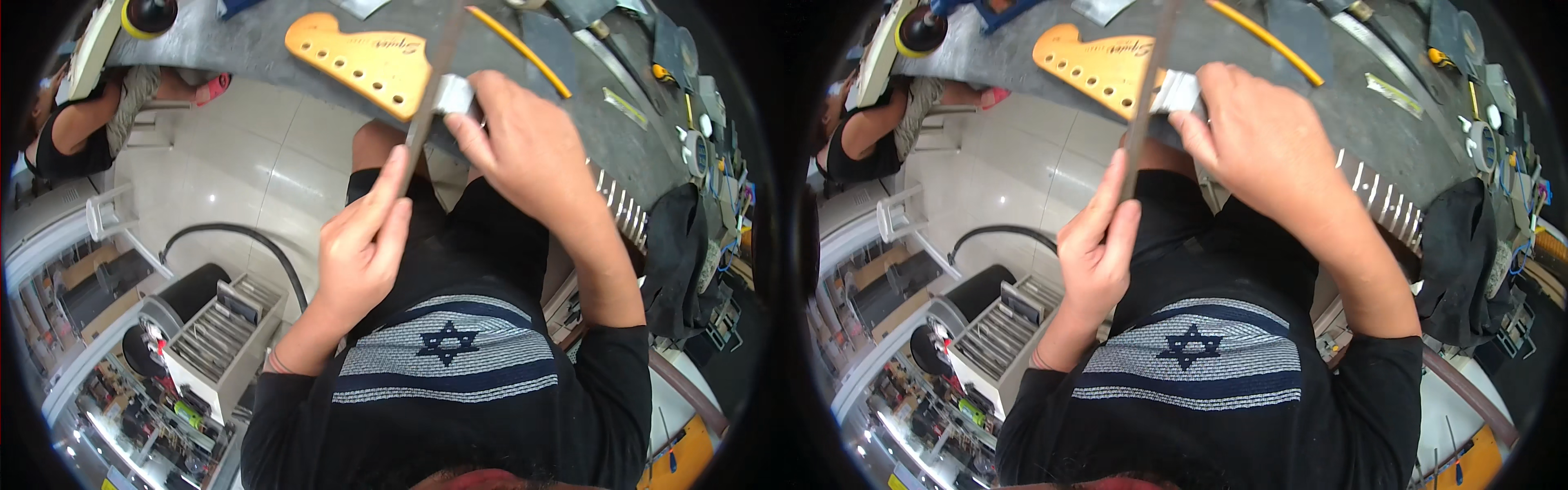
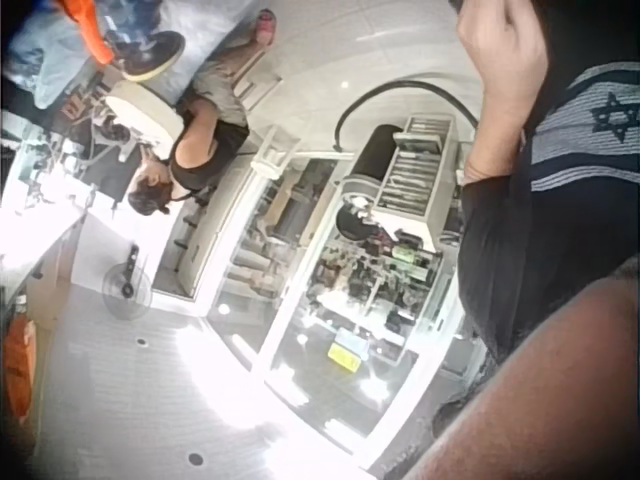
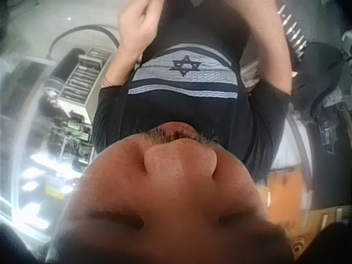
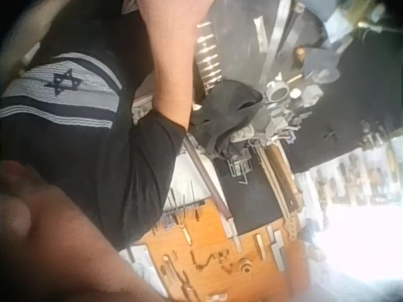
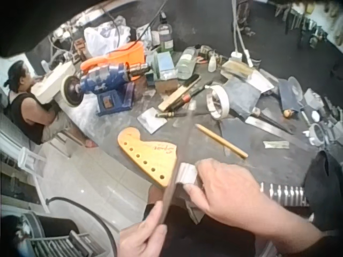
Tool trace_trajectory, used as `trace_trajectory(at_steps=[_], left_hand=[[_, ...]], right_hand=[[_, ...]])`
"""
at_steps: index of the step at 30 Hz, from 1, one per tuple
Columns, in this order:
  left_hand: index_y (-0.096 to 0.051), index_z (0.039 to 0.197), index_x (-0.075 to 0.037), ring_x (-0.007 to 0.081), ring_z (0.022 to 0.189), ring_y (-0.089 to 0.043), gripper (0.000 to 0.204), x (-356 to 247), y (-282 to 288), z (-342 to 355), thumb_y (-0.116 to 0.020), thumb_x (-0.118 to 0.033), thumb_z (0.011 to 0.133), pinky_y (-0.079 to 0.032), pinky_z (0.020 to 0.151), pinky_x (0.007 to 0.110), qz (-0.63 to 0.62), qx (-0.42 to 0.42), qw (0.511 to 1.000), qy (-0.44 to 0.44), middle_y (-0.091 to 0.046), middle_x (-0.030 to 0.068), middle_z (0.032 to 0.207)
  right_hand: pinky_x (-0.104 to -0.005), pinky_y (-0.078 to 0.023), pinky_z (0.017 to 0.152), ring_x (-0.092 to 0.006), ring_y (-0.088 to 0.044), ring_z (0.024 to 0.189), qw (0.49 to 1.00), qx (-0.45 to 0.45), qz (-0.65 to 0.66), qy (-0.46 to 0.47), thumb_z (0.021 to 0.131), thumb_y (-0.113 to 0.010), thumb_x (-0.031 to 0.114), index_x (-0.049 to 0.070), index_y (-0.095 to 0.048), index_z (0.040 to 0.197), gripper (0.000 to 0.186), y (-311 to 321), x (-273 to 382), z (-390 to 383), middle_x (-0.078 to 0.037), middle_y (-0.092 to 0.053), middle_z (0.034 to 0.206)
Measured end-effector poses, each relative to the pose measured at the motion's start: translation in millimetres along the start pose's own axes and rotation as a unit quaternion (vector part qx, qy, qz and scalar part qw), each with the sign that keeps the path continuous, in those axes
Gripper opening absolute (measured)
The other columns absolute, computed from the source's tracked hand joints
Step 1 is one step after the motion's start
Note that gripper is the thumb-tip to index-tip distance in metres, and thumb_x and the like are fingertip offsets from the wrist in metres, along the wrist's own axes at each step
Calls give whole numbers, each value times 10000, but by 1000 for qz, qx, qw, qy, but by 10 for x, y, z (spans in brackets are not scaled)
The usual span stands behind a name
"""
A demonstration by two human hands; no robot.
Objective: The person uses a file to smooth the edges of the nut on a guitar neck, switching between several files and checking the fit multiple times.
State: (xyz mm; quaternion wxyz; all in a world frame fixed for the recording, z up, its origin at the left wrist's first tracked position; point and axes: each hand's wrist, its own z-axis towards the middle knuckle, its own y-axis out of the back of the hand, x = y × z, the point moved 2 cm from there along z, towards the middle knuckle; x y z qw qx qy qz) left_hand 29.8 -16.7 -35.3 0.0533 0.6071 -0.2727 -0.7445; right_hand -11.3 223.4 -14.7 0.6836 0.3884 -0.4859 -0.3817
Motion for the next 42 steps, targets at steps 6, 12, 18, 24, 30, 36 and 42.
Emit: trace_trajectory(at_steps=[6,12,18,24,30,36,42], left_hand=[[-515,1728,-13,30,703,-496,583,35,251,253,-615,-21,1154,-427,636,218,7,-66,998,5,-594,-56,832],[-679,1589,-15,120,743,-588,493,-551,466,1295,-694,9,1097,-517,698,293,164,-11,960,-227,-757,66,945],[-794,1409,-47,335,664,-660,405,-1388,-12,2070,-816,-96,1008,-550,684,405,145,80,946,-279,-725,186,836],[-778,1253,46,74,672,-568,251,-1873,-709,2573,-722,-139,1093,-426,597,280,-33,210,957,-199,-680,-15,797],[-682,1125,-35,80,706,-564,171,-2211,-1506,2687,-660,-204,1137,-458,668,256,-335,283,889,-131,-648,4,804],[-687,1195,-45,107,962,-640,181,-2429,-2515,2854,-663,-220,1159,-535,890,294,-405,276,867,-94,-692,31,1050],[-638,1524,20,167,1270,-662,476,-2847,-2778,2866,-658,-315,1186,-514,1124,331,-315,238,895,-208,-731,100,1354]], right_hand=[[-458,-570,837,-322,-728,979,998,-28,-58,-25,977,-799,445,49,-658,1064,429,-63,-33,-47,-139,-700,1029],[-454,-542,820,-310,-690,1036,998,-65,-6,-26,934,-831,413,80,-665,1125,419,-60,-12,157,-123,-656,1104],[-445,-519,811,-288,-677,993,995,-97,-35,18,963,-781,359,109,-678,1123,314,-95,32,105,-99,-647,1071],[-428,-542,804,-268,-702,988,985,-138,-80,58,934,-801,339,118,-706,1124,307,24,61,-12,-91,-666,1071],[-412,-590,944,-275,-750,1103,868,-122,416,-241,1088,-684,250,27,-653,1387,374,1315,-835,-285,-154,-703,1368],[-353,-573,862,-141,-690,1026,758,-218,585,-189,1236,-517,341,76,-548,1489,367,1977,-1518,-430,-57,-674,1232],[-302,-546,617,-105,-586,642,790,-398,414,-215,1272,-448,399,75,-563,1326,348,2362,-2262,-611,-4,-583,913]])
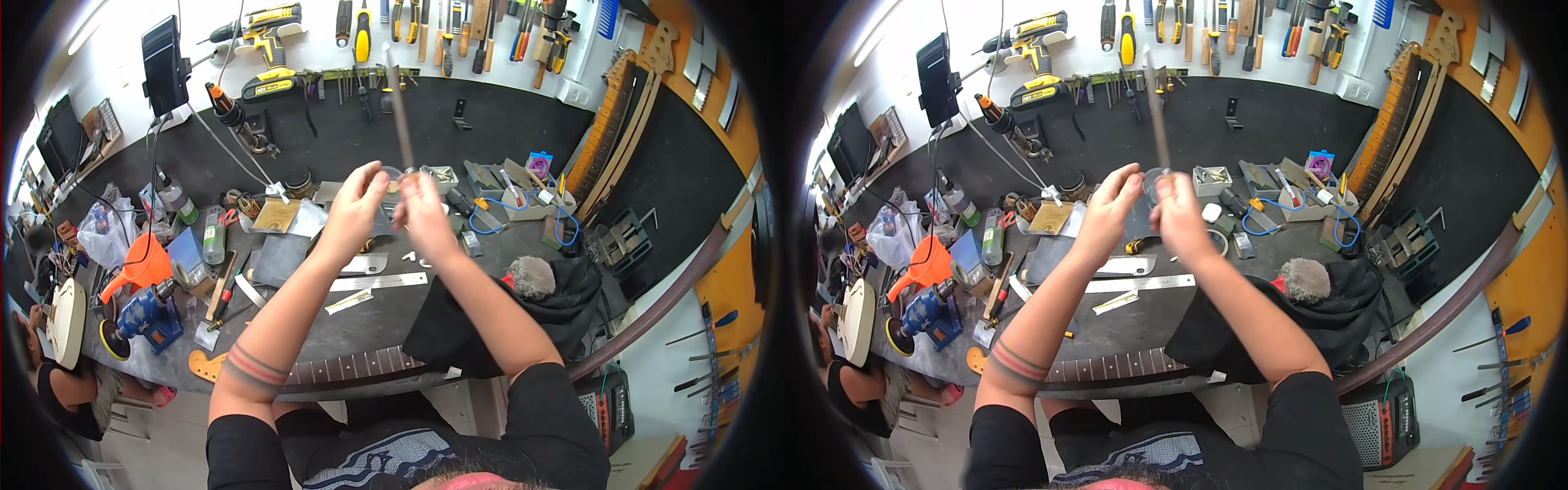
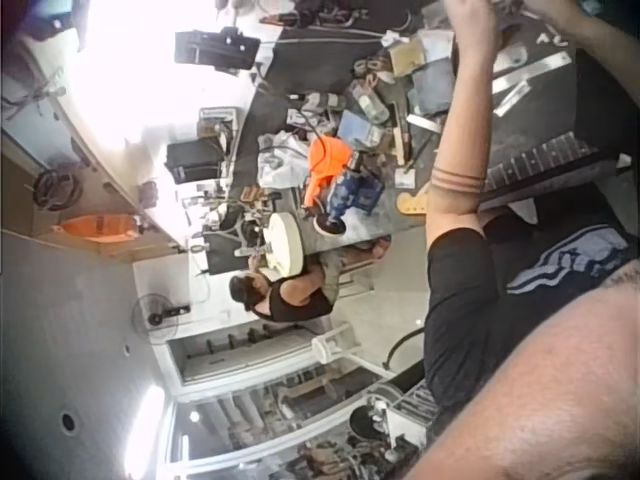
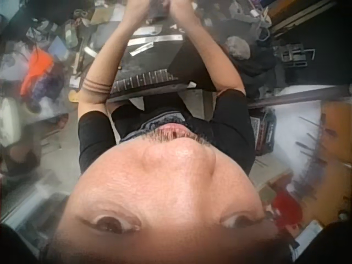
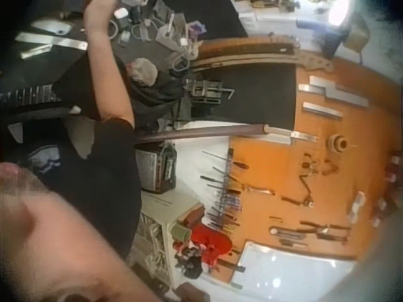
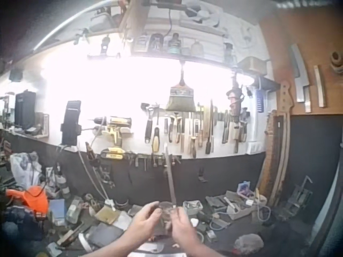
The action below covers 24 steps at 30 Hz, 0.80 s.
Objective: The person uses a file to smooth the edges of the nut on a guitar neck, switching between several files and checking the fit multiple times.
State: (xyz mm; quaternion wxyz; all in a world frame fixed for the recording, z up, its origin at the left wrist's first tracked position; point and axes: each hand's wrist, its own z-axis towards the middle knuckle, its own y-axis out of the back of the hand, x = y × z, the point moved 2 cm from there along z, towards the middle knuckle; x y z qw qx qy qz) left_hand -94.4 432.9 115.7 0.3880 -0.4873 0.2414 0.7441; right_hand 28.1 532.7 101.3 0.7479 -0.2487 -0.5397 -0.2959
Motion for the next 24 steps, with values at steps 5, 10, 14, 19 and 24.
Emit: trace_trajectory(at_steps=[5,10,14,19,24], left_hand=[[-623,1542,69,187,1277,-689,470,-255,269,-697,-683,-197,1160,-536,1139,376,92,76,992,36,-748,131,1375],[-736,1367,54,176,1057,-762,281,21,870,-1290,-661,-111,1152,-604,1000,352,48,30,995,87,-804,93,1104],[-767,1280,50,157,989,-754,204,-75,1209,-1744,-655,-54,1144,-597,919,314,69,-94,992,44,-801,89,1057],[-776,1228,44,173,939,-744,177,-289,1701,-2155,-720,-28,1076,-573,885,319,294,-184,938,-14,-784,94,1040],[-791,1219,13,241,973,-771,184,-214,2128,-2434,-717,-54,1064,-592,893,358,336,-239,907,79,-802,126,1079]], right_hand=[[-256,-423,576,-35,-485,668,963,-132,-147,184,1245,-535,349,80,-585,1300,279,920,305,803,31,-546,893],[-628,-560,916,-599,-701,1141,867,-255,-305,300,1219,-531,324,24,-557,1314,316,1223,720,1726,-344,-756,1175],[-679,-580,856,-624,-724,947,744,-257,-448,425,1213,-480,296,-9,-522,1258,310,1393,684,2320,-362,-730,1114],[-609,-556,1051,-590,-716,1215,820,-261,-440,256,1159,-577,385,-99,-493,1363,531,1903,489,2908,-448,-720,1235],[-527,-484,1205,-530,-632,1435,850,-249,-405,227,1134,-651,367,-186,-484,1471,669,1984,464,3124,-459,-638,1447]])
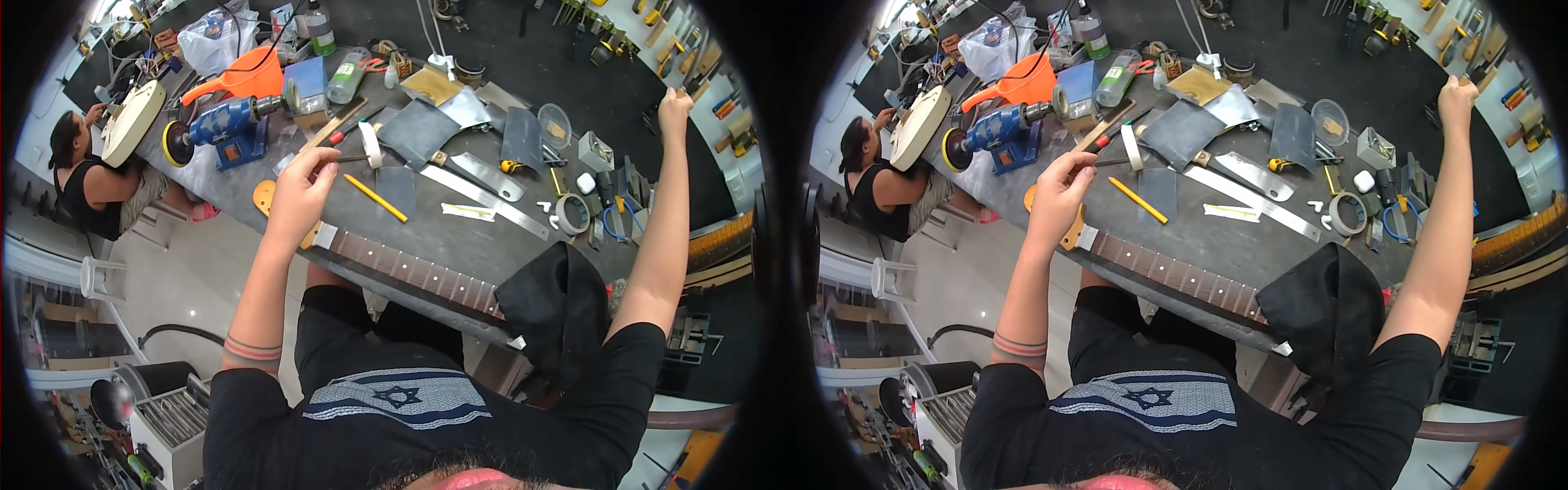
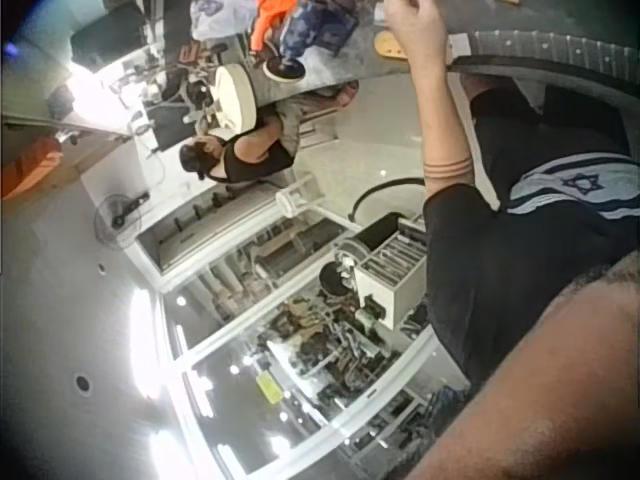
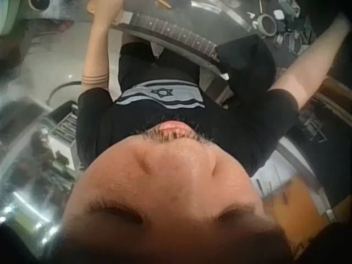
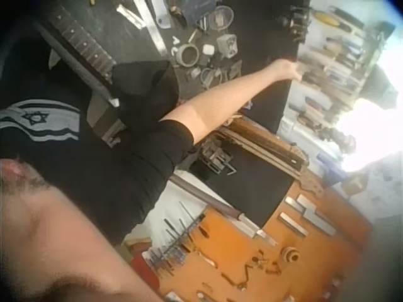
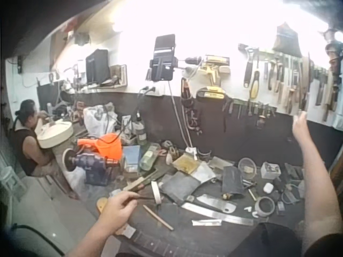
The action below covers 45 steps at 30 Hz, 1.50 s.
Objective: The person uses a file to smooth the edges of the nut on a guitar neck, switching between several files and checking the fit multiple times.
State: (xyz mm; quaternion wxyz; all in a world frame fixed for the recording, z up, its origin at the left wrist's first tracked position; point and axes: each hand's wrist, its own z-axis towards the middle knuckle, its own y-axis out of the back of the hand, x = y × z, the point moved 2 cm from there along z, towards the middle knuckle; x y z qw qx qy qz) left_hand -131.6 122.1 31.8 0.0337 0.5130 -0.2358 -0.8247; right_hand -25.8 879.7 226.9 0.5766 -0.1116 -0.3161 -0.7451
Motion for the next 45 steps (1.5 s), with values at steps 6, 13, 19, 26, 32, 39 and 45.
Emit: trace_trajectory(at_steps=[6,13,19,26,32,39,45], left_hand=[[-790,1144,-29,397,1110,-767,155,-30,-37,-41,-702,-98,1037,-604,947,483,156,89,983,-49,-807,164,1149],[-784,1140,-40,384,1134,-750,160,125,48,49,-704,-128,1033,-588,982,513,264,93,959,-45,-788,153,1123],[-786,1224,-73,354,1236,-703,229,531,40,267,-761,-139,1006,-562,1054,504,389,124,909,-87,-762,119,1242],[-754,1191,-89,333,1215,-676,197,754,112,483,-741,-129,999,-554,983,498,455,136,870,-137,-695,92,1236],[-716,1069,-80,319,1184,-682,87,642,402,436,-717,-123,994,-550,943,481,462,115,851,-223,-679,87,1154],[-684,1165,-29,332,931,-753,151,264,1209,71,-689,-168,1106,-581,811,425,341,56,930,-127,-765,138,972],[-649,1323,-21,64,583,-564,240,477,988,-764,-660,-208,1173,-394,521,214,-229,59,958,160,-709,46,817]], right_hand=[[-478,-563,1058,-413,-733,1187,997,67,-40,-26,1172,-585,313,-107,-600,1426,491,-46,121,-238,-302,-719,1308],[-376,-576,789,-198,-702,849,982,128,101,-93,1192,-582,342,-65,-666,1291,427,-265,5,-215,-84,-687,995],[-374,-584,853,-209,-732,953,984,165,45,-51,1193,-580,297,-100,-670,1370,444,-93,-222,248,-127,-749,1161],[-369,-578,1070,-246,-730,1265,972,197,110,-60,1196,-601,332,-129,-518,1621,633,-67,43,-424,-221,-704,1474],[-403,-498,1224,-272,-671,1410,985,131,18,113,1170,-677,314,-74,-586,1599,585,368,633,-1443,-223,-673,1540],[-366,-534,1032,-248,-689,1148,909,349,142,179,1032,-731,41,23,-734,1320,289,878,2657,-3956,-114,-708,1247],[-476,-525,1046,-340,-672,1232,772,521,191,309,914,-805,31,47,-748,1277,368,575,3590,-5302,-124,-712,1288]])
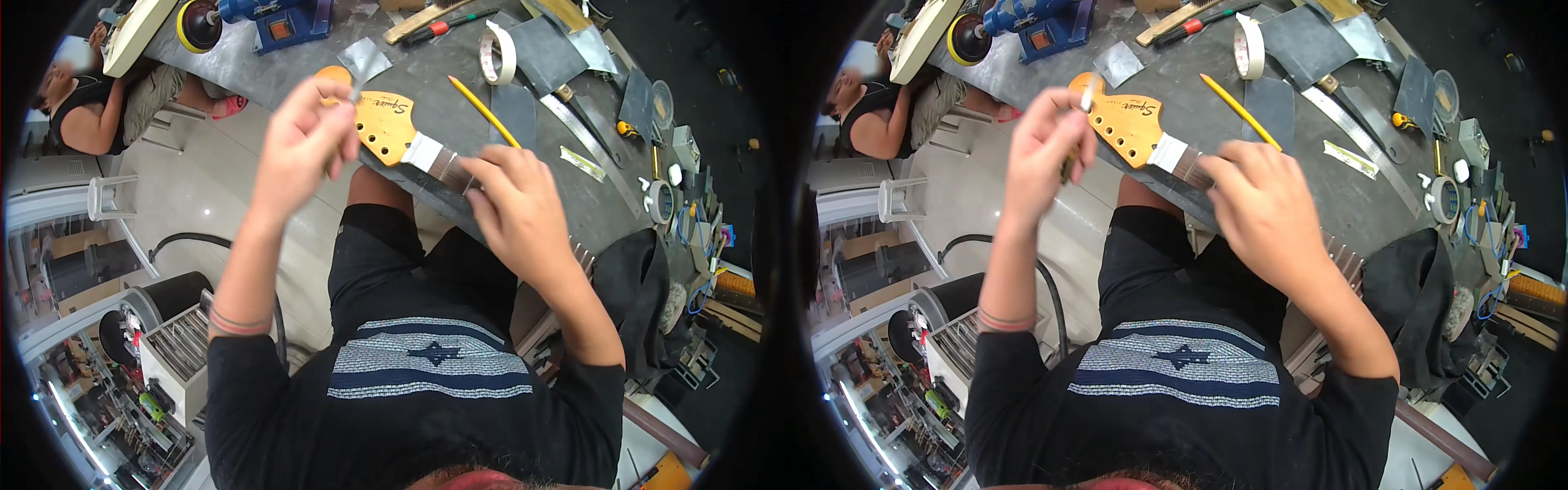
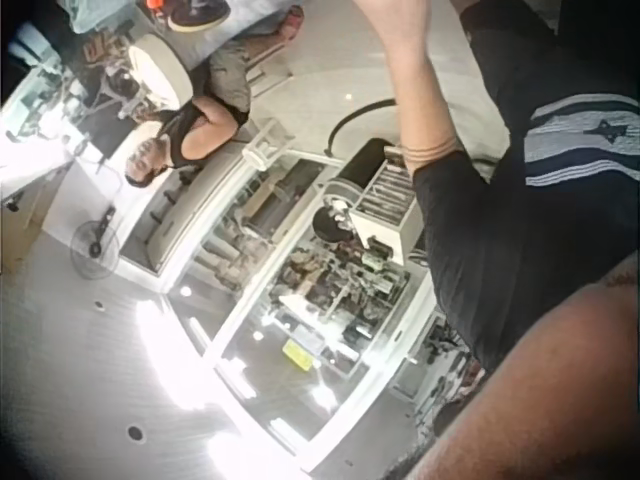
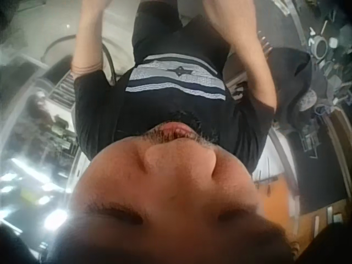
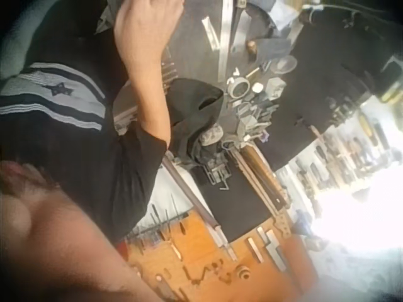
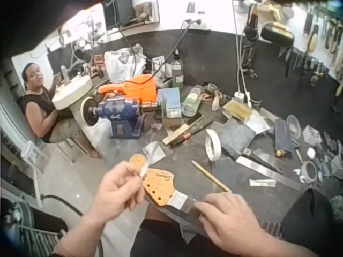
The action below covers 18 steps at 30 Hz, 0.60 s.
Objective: The person uses a file to smooth the edges of the nut on a guitar neck, switching between several files and checking the fit multiple times.
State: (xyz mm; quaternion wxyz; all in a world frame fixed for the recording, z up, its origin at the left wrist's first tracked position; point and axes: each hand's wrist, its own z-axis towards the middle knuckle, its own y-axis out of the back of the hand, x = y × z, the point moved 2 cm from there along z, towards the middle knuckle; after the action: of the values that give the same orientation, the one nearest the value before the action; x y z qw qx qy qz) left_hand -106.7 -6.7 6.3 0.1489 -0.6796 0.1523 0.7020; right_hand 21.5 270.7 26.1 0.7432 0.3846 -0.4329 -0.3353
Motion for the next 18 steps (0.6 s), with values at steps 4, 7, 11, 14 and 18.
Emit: trace_trajectory(at_steps=[4,7,11,14,18], left_hand=[[-644,1359,-1,51,471,-447,277,269,-256,-452,-651,-205,1172,-331,464,205,-104,-8,989,106,-673,64,713],[-633,1377,16,66,456,-441,291,392,-385,-619,-638,-191,1173,-336,446,217,-166,-28,977,131,-662,75,701],[-621,1404,35,42,509,-488,288,482,-434,-673,-602,-144,1179,-369,483,197,-183,-27,975,126,-678,46,735],[-615,1419,38,38,519,-490,297,482,-455,-641,-577,-128,1176,-371,497,193,-192,-3,971,142,-676,41,726],[-580,1454,52,57,515,-495,335,502,-522,-601,-571,-124,1169,-352,478,202,-188,-6,970,155,-652,59,684]], right_hand=[[-456,-517,1052,-303,-652,1284,997,-5,-40,62,910,-794,84,64,-742,1358,451,-357,117,263,-76,-708,1381],[-457,-529,1028,-281,-667,1256,993,2,-80,87,906,-781,125,81,-758,1369,466,-476,60,287,-43,-717,1397],[-464,-544,986,-275,-695,1193,994,-10,-75,80,874,-809,112,87,-783,1313,440,-455,60,244,-33,-728,1332],[-465,-545,990,-288,-703,1172,996,-13,-67,56,838,-831,84,95,-784,1299,463,-433,61,169,-39,-724,1313],[-467,-545,995,-305,-701,1178,998,-8,-58,36,840,-824,81,116,-791,1325,487,-470,75,135,-57,-713,1335]])
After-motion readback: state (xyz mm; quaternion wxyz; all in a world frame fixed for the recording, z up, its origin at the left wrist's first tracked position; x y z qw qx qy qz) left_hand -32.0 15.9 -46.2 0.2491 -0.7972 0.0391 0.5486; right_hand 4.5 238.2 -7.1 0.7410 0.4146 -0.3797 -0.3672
